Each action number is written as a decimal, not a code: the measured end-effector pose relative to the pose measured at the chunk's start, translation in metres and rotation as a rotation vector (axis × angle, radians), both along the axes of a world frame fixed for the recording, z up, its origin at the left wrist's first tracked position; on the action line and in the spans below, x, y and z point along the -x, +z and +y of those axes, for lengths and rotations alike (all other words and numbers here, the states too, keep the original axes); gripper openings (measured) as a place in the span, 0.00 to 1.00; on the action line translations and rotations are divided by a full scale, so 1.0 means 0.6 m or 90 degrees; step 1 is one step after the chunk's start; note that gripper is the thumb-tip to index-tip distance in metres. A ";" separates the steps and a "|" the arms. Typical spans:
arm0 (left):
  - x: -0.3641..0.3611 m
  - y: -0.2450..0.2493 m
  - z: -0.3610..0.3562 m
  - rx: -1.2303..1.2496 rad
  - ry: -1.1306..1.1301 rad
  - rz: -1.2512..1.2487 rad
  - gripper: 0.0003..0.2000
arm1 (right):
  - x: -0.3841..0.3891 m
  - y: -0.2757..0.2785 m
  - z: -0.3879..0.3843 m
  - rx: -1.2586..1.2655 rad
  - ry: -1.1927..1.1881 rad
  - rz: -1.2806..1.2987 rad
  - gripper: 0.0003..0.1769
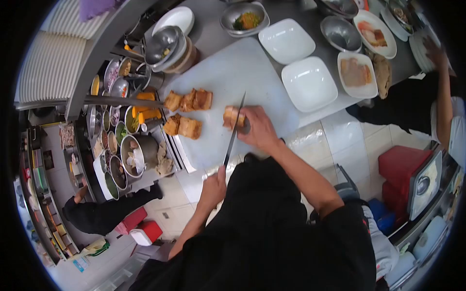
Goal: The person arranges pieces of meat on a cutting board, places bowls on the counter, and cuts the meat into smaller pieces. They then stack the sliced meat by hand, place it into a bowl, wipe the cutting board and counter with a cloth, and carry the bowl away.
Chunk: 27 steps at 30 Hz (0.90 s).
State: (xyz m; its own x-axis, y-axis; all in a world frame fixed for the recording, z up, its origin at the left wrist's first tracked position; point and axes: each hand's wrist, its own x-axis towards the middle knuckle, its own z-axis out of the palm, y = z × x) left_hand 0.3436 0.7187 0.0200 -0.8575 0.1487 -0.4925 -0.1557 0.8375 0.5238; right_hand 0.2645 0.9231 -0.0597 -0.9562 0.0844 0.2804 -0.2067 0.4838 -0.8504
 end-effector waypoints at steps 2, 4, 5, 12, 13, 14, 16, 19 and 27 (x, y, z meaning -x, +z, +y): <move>0.032 -0.011 0.022 -0.022 0.058 -0.028 0.32 | -0.001 0.000 -0.004 -0.002 0.006 -0.026 0.31; 0.044 -0.020 0.035 -0.014 0.065 -0.022 0.32 | 0.004 0.004 -0.002 -0.020 0.007 -0.027 0.32; 0.056 -0.023 0.041 -0.004 0.066 -0.014 0.33 | 0.007 0.002 0.000 -0.028 0.014 -0.012 0.32; -0.005 0.016 -0.044 -0.066 0.204 -0.053 0.35 | -0.006 0.034 -0.010 -0.047 -0.048 0.005 0.44; -0.017 0.011 -0.064 -0.050 0.225 -0.047 0.36 | -0.006 0.026 -0.013 -0.065 -0.047 -0.018 0.44; -0.030 0.009 -0.079 -0.051 0.226 -0.045 0.36 | -0.005 0.018 -0.016 -0.083 -0.047 -0.041 0.45; -0.042 0.013 -0.096 0.042 0.192 -0.079 0.37 | -0.001 0.004 -0.022 -0.064 -0.023 -0.049 0.44; -0.037 0.019 -0.075 0.008 0.177 -0.136 0.36 | 0.010 0.000 -0.017 -0.039 -0.017 -0.060 0.41; 0.102 -0.012 0.033 -0.088 0.097 -0.096 0.36 | 0.104 0.038 0.103 -0.094 -0.094 -0.029 0.38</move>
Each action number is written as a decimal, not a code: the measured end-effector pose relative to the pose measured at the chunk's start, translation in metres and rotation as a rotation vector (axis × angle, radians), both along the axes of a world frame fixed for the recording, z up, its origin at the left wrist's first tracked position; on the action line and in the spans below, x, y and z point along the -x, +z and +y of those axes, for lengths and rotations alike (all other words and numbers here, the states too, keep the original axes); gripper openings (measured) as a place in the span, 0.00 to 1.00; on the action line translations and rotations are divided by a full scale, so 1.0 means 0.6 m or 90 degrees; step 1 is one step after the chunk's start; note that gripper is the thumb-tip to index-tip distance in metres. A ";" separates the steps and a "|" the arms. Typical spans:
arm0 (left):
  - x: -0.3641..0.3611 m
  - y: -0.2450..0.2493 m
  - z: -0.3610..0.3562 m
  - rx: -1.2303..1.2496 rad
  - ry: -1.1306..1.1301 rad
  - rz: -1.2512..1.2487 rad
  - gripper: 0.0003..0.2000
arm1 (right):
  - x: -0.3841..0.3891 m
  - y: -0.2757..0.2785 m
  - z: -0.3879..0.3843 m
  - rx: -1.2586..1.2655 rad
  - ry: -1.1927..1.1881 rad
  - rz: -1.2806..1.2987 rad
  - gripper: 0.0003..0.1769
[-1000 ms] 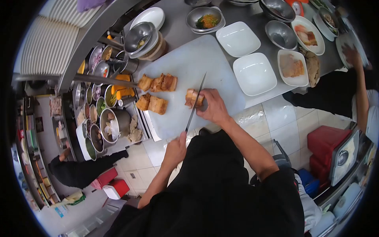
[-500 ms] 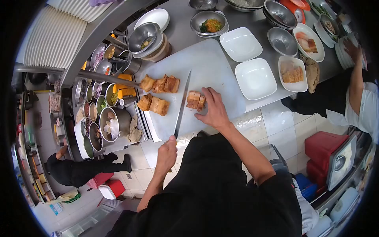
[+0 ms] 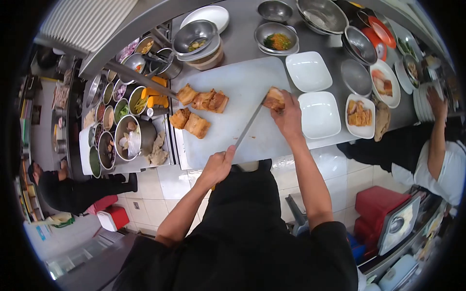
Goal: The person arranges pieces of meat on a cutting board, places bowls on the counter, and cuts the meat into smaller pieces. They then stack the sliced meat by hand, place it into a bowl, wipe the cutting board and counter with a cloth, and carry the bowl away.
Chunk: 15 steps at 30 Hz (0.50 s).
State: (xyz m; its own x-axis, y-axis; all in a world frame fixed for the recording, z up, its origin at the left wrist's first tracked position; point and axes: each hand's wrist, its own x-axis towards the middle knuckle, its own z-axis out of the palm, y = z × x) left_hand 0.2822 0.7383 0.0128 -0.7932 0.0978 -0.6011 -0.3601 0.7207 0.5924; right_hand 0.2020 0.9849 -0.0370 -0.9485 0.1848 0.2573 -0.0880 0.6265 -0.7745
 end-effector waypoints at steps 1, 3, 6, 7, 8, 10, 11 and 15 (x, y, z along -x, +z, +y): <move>0.009 0.002 0.005 0.017 -0.008 -0.037 0.36 | 0.009 0.005 0.004 -0.014 -0.017 -0.074 0.38; 0.005 0.011 -0.007 0.000 0.018 -0.008 0.35 | 0.004 0.025 -0.013 -0.101 -0.049 -0.033 0.38; -0.028 0.044 -0.050 -0.018 0.087 0.031 0.35 | 0.014 0.052 -0.059 -0.195 -0.005 0.066 0.38; -0.045 0.053 -0.068 -0.027 0.132 0.045 0.35 | 0.017 0.054 -0.077 -0.210 0.074 0.127 0.38; -0.063 0.057 -0.088 -0.025 0.132 0.043 0.35 | 0.026 0.056 -0.104 -0.208 0.073 0.125 0.38; -0.097 0.065 -0.124 -0.049 0.264 0.012 0.33 | 0.053 0.059 -0.151 -0.046 0.256 0.020 0.39; -0.112 0.070 -0.138 -0.049 0.265 0.015 0.33 | 0.059 0.052 -0.155 -0.046 0.257 0.023 0.39; -0.159 0.102 -0.170 -0.047 0.379 -0.007 0.33 | 0.064 0.035 -0.141 -0.057 0.321 -0.053 0.38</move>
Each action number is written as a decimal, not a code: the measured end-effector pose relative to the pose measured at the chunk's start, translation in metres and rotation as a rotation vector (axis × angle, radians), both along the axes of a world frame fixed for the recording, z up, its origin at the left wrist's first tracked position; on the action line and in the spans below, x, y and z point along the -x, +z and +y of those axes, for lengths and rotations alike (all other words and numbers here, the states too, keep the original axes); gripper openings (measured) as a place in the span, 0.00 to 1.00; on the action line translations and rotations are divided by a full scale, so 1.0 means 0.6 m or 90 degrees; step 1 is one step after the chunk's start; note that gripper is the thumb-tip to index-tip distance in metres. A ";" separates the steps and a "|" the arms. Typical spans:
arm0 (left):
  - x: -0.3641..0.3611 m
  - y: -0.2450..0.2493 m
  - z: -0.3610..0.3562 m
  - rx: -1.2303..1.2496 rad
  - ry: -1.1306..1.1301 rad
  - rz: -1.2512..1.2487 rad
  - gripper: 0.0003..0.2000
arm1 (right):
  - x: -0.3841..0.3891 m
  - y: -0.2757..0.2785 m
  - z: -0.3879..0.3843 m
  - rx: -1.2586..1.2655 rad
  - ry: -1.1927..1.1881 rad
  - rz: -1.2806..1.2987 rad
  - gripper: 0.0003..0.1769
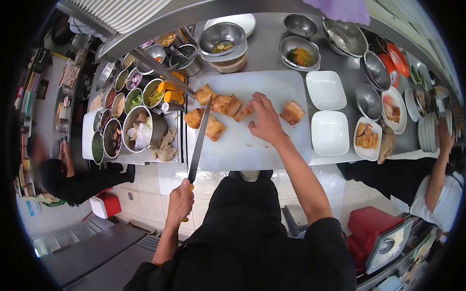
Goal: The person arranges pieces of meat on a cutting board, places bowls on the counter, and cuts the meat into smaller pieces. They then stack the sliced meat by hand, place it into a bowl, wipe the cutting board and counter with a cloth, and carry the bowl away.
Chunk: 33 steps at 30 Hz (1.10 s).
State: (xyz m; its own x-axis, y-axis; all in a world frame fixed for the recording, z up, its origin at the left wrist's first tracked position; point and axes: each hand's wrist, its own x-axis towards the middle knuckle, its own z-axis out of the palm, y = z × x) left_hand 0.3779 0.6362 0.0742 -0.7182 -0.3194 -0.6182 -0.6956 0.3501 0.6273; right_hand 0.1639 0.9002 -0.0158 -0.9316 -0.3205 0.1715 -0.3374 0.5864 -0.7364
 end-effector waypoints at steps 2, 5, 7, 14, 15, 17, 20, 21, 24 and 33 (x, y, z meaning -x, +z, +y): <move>-0.022 0.006 -0.002 -0.011 0.038 -0.021 0.33 | -0.008 0.002 0.024 -0.013 0.034 -0.043 0.40; -0.040 -0.010 0.004 -0.010 0.011 -0.011 0.33 | -0.005 0.003 0.023 -0.017 0.090 0.016 0.37; -0.040 -0.031 0.015 -0.016 -0.007 -0.026 0.34 | -0.005 -0.013 0.021 -0.041 0.110 0.017 0.35; 0.005 -0.046 0.079 0.029 -0.173 -0.028 0.34 | -0.117 -0.027 -0.004 -0.062 -0.082 -0.014 0.36; 0.011 -0.047 0.086 0.030 -0.179 -0.032 0.34 | -0.125 -0.032 -0.006 -0.039 -0.124 0.023 0.36; 0.020 -0.047 0.095 0.042 -0.213 -0.040 0.33 | -0.129 -0.042 -0.005 -0.014 -0.125 0.003 0.37; 0.026 -0.043 0.102 0.064 -0.237 -0.038 0.33 | -0.135 -0.030 -0.010 0.018 -0.154 -0.037 0.37; 0.029 -0.041 0.103 0.067 -0.243 -0.040 0.33 | -0.136 -0.030 -0.009 0.032 -0.155 -0.029 0.36; 0.032 -0.031 0.107 0.079 -0.246 -0.037 0.33 | -0.137 -0.039 -0.008 0.050 -0.152 -0.025 0.35; 0.026 -0.007 0.109 0.130 -0.268 -0.047 0.32 | -0.136 -0.043 -0.012 0.046 -0.159 -0.038 0.33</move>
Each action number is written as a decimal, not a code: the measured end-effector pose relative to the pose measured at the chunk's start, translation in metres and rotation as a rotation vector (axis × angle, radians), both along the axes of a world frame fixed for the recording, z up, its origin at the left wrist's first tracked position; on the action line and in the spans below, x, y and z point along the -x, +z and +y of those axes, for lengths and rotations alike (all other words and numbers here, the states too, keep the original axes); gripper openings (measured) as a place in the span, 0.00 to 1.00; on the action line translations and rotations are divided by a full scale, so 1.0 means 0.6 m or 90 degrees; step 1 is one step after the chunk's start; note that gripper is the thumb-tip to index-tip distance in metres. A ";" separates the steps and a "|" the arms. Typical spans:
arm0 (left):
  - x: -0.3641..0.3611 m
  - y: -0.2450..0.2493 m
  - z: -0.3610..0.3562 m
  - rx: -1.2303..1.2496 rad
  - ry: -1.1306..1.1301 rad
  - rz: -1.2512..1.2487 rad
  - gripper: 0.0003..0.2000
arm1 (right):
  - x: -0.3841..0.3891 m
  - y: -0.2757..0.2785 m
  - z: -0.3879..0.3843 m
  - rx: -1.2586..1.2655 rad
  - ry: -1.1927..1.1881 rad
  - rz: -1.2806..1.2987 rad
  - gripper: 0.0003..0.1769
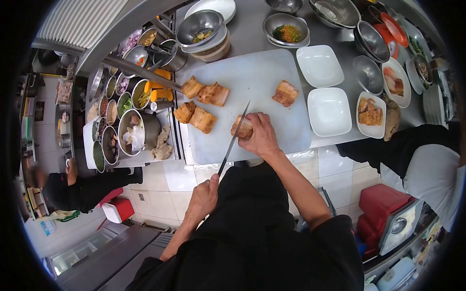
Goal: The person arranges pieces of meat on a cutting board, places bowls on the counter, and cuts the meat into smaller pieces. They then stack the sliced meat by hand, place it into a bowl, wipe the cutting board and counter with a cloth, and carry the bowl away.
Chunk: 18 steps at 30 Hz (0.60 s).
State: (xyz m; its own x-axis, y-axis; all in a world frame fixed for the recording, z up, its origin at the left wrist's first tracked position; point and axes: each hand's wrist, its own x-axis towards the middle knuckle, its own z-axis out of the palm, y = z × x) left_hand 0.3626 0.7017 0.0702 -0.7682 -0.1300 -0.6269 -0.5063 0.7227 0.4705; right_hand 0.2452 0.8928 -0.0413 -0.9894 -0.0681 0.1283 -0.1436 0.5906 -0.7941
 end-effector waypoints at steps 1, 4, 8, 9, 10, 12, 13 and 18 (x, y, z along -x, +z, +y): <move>-0.004 0.012 -0.007 0.010 -0.006 -0.033 0.31 | 0.001 -0.001 0.000 0.002 0.003 0.004 0.33; -0.012 0.015 -0.020 0.022 -0.029 -0.065 0.31 | 0.003 -0.010 0.002 0.011 0.020 0.045 0.33; 0.031 -0.042 0.015 -0.014 -0.092 0.040 0.32 | 0.004 -0.014 0.001 0.012 0.020 0.018 0.34; 0.048 -0.066 0.023 -0.013 -0.093 0.039 0.32 | 0.002 -0.017 0.000 0.004 0.019 0.018 0.34; 0.069 -0.091 0.031 -0.012 -0.068 0.034 0.33 | 0.003 -0.019 0.000 -0.006 0.019 0.022 0.34; 0.078 -0.100 0.036 -0.016 -0.041 0.038 0.34 | -0.004 -0.017 -0.003 -0.007 0.008 0.022 0.35; 0.080 -0.097 0.034 -0.025 -0.034 0.037 0.34 | -0.001 -0.013 -0.004 -0.003 -0.004 0.024 0.36; 0.056 -0.041 0.022 -0.057 0.017 0.015 0.35 | -0.018 0.007 0.028 0.013 -0.015 0.029 0.39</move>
